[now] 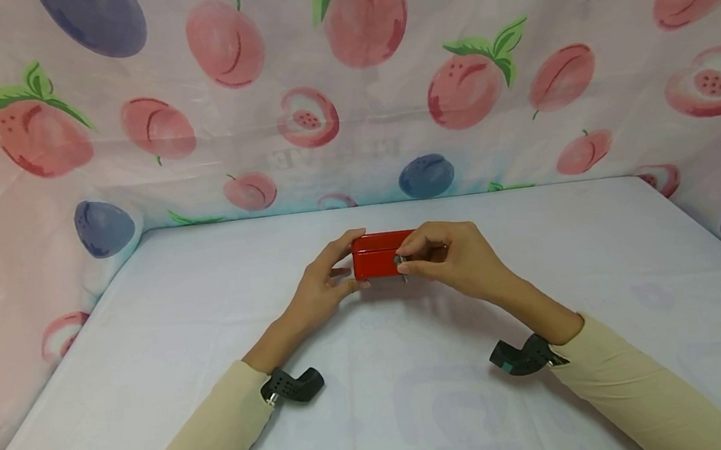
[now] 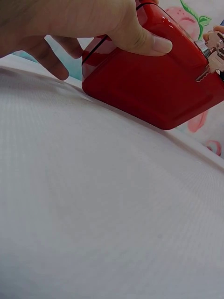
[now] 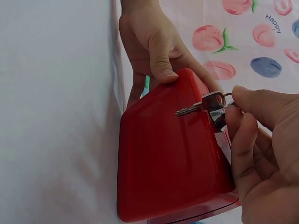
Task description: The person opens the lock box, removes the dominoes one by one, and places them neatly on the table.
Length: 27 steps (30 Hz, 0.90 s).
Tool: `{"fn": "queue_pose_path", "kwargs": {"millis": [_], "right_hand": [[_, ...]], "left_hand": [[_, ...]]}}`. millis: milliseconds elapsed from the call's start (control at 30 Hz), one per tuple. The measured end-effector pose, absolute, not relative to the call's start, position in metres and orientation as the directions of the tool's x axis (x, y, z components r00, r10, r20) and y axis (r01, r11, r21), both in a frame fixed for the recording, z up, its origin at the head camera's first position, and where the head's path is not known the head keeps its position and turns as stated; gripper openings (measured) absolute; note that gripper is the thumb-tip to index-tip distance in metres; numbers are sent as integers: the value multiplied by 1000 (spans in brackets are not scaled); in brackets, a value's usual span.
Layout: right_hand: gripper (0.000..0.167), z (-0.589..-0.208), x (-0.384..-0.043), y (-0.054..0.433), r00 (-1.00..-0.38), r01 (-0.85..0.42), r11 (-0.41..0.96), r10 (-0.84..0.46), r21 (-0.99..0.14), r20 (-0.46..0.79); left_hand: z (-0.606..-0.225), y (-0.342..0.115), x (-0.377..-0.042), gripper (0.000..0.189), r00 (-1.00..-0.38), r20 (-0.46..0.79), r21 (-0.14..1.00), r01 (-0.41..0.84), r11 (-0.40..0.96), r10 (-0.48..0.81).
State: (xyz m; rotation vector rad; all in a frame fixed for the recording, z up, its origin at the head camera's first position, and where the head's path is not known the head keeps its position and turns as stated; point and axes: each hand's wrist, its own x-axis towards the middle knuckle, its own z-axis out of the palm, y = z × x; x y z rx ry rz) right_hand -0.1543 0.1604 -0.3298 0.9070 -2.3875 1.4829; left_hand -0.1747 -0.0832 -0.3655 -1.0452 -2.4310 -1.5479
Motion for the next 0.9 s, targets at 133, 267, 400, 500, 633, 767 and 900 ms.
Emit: {"fn": "queue_pose_path", "kwargs": {"millis": [133,267,400,500,633,767,900], "right_hand": [[19,-333,-157,162,-783,-599,288,-404,-747,472],[18,-333,-158,163,-772,-608,275,-423,-745,475],[20,-333,-159,164,-779,-597,287,-432,-749,455],[20,-333,-159,164,-795,-576,309,-424,-757,433],[21,-332,-158,164,-814,-557,338,-404,-759,417],[21,-332,-157,162,-826,-547,369,-382,-751,414],[21,-333,-157,160,-835,-540,392,-364,-745,413]], "left_hand": [[-365,-83,-174,69,-768,399,775,575,264,501],[-365,-83,-174,69,-770,397,776,572,265,500],[-365,-83,-174,69,-773,392,777,568,270,498],[-364,-83,-173,69,-775,390,778,566,271,497],[-364,-82,-173,69,-772,392,777,569,269,500],[-364,-82,-173,69,-773,392,775,569,273,499],[-365,-83,-173,69,-775,390,777,567,275,497]]}}
